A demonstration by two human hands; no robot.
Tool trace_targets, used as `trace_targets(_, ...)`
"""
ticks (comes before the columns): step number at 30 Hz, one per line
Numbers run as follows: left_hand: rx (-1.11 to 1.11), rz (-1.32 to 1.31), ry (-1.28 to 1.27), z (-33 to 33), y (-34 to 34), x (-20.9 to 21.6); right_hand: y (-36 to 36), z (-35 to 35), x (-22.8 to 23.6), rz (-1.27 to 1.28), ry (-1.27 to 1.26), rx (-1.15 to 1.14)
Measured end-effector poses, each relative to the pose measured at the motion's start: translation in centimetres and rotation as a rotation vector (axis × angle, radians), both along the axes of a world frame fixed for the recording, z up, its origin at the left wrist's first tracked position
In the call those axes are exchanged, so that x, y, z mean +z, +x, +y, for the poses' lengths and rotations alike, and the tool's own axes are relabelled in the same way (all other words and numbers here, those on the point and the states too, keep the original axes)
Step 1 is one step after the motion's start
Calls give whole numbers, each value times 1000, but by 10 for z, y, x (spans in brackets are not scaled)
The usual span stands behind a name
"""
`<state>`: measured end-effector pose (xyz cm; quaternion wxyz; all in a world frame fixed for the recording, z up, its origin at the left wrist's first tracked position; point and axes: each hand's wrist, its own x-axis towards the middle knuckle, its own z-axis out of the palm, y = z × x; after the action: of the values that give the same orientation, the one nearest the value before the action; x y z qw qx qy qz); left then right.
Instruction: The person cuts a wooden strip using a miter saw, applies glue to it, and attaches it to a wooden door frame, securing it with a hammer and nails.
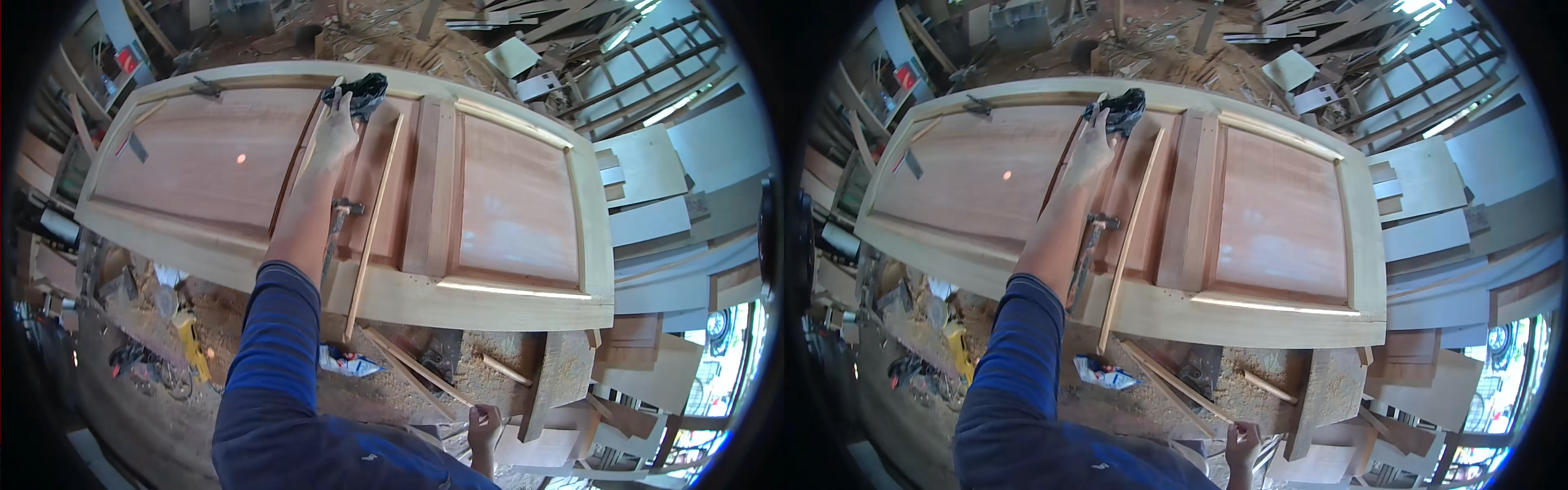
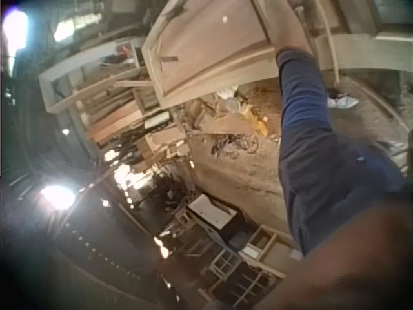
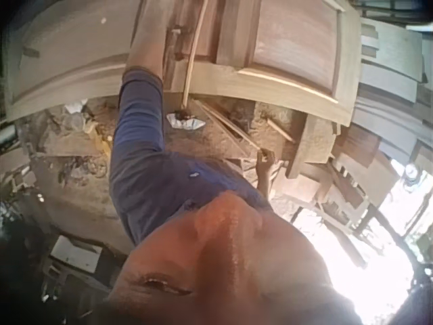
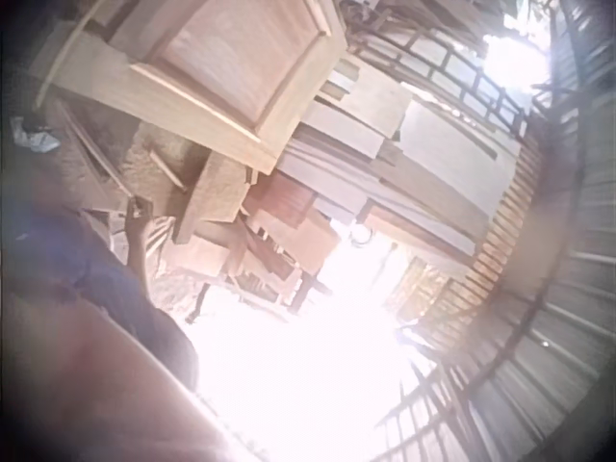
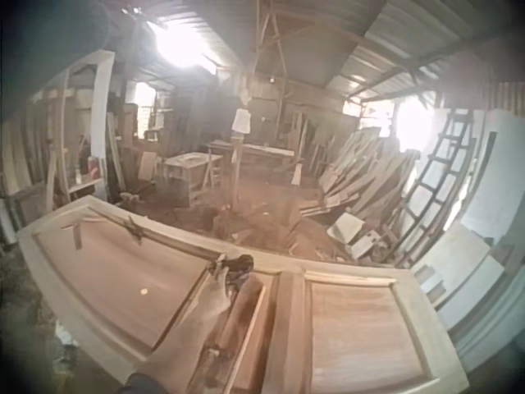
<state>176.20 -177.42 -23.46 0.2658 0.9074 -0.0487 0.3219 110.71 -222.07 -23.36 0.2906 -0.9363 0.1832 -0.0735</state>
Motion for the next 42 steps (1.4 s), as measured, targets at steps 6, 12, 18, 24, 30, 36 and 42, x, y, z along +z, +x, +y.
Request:
trace_targets(6,-135,624,18,-2,14,18,-13,48,10,101,96,-132)
trace_targets(12,-224,115,-152,47,-26,6,6,71,21,98,113,-111)
trace_targets(18,-354,55,-429,79,-126,123,39,86,42,64,88,3)
trace_targets(24,-651,-41,-306,106,-320,207,135,140,124,-172,453,414)
trace_targets(30,-771,293,-361,67,-485,201,172,232,174,-193,889,1144)
trace_targets(36,-650,521,-485,-2,-596,157,104,252,56,502,703,1248)
trace_targets(42,-434,609,-262,-25,-650,164,60,242,20,348,163,1417)
